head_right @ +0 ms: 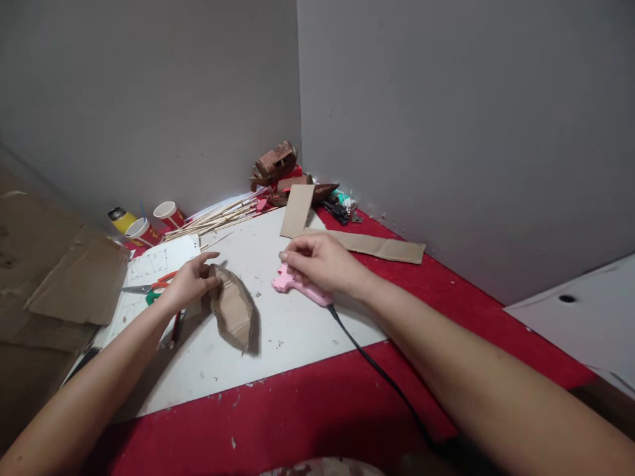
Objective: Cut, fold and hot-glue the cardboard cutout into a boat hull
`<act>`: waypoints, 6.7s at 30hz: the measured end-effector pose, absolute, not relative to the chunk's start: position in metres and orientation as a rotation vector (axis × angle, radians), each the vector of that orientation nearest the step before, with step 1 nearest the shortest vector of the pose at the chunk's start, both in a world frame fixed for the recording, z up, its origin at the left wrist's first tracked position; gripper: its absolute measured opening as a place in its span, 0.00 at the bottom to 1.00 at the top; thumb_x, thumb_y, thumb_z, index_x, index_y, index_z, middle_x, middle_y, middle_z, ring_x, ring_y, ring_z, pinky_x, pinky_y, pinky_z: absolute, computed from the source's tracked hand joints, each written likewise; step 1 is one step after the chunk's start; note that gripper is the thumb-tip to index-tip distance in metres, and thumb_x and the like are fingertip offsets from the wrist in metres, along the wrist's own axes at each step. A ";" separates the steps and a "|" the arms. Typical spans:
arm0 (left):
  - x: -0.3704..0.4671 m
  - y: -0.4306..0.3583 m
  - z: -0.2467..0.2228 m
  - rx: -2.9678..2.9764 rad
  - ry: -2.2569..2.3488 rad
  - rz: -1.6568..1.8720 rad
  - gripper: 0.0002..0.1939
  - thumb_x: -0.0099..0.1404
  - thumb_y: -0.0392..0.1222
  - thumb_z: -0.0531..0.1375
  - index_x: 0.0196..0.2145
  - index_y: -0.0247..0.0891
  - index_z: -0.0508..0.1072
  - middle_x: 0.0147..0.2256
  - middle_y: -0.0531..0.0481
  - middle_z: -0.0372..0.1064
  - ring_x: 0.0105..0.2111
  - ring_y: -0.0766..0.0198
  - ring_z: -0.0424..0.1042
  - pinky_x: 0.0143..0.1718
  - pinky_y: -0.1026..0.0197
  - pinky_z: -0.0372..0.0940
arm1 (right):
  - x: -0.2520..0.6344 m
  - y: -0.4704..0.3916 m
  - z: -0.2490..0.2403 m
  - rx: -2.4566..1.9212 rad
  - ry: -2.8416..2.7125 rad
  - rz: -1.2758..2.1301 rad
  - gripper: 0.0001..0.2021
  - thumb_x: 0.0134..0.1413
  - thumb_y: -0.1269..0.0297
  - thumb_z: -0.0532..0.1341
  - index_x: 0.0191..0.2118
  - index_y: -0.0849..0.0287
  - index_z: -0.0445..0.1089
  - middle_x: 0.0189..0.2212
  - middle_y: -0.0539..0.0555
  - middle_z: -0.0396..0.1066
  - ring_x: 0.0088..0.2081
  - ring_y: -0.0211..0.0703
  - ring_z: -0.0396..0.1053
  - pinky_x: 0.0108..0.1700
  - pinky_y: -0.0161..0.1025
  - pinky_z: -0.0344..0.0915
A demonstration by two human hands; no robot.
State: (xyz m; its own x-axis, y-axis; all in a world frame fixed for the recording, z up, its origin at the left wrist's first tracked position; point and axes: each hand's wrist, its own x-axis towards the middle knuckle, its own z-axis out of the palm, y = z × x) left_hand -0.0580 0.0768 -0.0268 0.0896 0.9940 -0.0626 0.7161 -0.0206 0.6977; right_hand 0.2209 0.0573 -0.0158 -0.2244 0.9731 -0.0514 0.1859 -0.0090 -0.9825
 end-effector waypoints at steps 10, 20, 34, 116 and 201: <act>-0.049 0.079 -0.042 1.820 1.464 0.662 0.33 0.50 0.34 0.63 0.56 0.39 0.69 0.36 0.49 0.73 0.31 0.60 0.71 0.34 0.59 0.64 | 0.167 0.070 0.004 -1.399 -2.445 0.660 0.07 0.55 0.68 0.60 0.29 0.60 0.74 0.25 0.52 0.75 0.26 0.38 0.67 0.27 0.33 0.54; -0.057 0.017 -0.033 2.099 1.559 0.987 0.12 0.59 0.31 0.54 0.36 0.40 0.75 0.31 0.48 0.74 0.31 0.59 0.70 0.34 0.59 0.62 | 0.146 0.055 -0.003 -1.157 -3.031 0.250 0.17 0.59 0.73 0.53 0.49 0.54 0.73 0.31 0.57 0.79 0.31 0.50 0.75 0.29 0.38 0.53; -0.052 0.012 -0.058 1.993 1.511 1.055 0.12 0.63 0.35 0.57 0.44 0.39 0.73 0.34 0.47 0.74 0.27 0.61 0.69 0.33 0.59 0.62 | 0.138 0.071 -0.006 -1.345 -3.172 0.464 0.21 0.57 0.70 0.56 0.55 0.49 0.71 0.38 0.59 0.80 0.38 0.54 0.76 0.30 0.39 0.59; 0.008 0.007 -0.005 0.593 0.692 0.643 0.32 0.66 0.63 0.48 0.40 0.30 0.77 0.30 0.38 0.78 0.25 0.54 0.78 0.28 0.59 0.69 | 0.169 0.042 0.006 -1.034 -1.464 1.206 0.06 0.50 0.63 0.58 0.29 0.60 0.67 0.18 0.44 0.61 0.15 0.31 0.55 0.15 0.29 0.52; -0.004 0.010 -0.026 2.288 1.385 1.536 0.09 0.62 0.33 0.61 0.41 0.37 0.75 0.34 0.49 0.77 0.32 0.64 0.74 0.36 0.62 0.69 | 0.158 0.030 -0.020 -1.038 -1.764 0.994 0.08 0.58 0.70 0.54 0.28 0.61 0.64 0.27 0.51 0.67 0.31 0.40 0.63 0.33 0.34 0.59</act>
State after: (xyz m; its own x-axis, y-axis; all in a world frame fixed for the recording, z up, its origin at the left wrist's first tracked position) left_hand -0.0039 0.0103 -0.0259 0.1014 0.6941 0.7126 0.6372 -0.5955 0.4893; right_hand 0.1582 0.0297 -0.0200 -0.3048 0.9156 0.2623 0.2498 0.3427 -0.9056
